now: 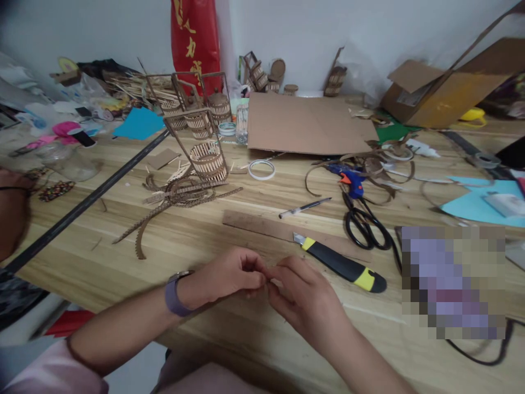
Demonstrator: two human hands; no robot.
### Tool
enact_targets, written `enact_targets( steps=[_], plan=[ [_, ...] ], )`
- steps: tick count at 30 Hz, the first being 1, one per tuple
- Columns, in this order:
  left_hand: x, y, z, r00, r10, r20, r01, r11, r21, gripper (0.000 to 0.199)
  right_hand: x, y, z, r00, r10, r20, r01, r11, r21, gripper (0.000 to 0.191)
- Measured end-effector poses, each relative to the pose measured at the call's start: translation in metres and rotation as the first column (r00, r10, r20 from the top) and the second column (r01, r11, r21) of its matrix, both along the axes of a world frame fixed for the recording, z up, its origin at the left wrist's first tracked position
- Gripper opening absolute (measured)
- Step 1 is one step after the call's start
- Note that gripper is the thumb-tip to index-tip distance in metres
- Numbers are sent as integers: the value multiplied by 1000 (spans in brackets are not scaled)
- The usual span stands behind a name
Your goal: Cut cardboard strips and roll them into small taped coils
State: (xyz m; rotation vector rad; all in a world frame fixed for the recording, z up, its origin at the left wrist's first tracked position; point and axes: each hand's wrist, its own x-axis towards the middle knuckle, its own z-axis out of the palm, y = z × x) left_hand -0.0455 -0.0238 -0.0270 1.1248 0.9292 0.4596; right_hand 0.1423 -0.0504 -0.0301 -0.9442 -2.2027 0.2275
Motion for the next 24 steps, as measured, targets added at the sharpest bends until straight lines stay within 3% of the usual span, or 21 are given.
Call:
enact_targets(
  steps=[5,17,24],
  plan=[
    [1,0,3,990,16,141,0,993,-115,11,-1,1,8,993,-4,-122,-12,992,-129,16],
    [1,-1,2,941,15,337,62,974,-217,21,-5,-2,1,911,-27,-411,-101,952,-287,17],
    [4,-2,0,938,56,343,18,978,-209,22,-6,-2,-3,883,-80,-463,-101,930,-352,17]
  ],
)
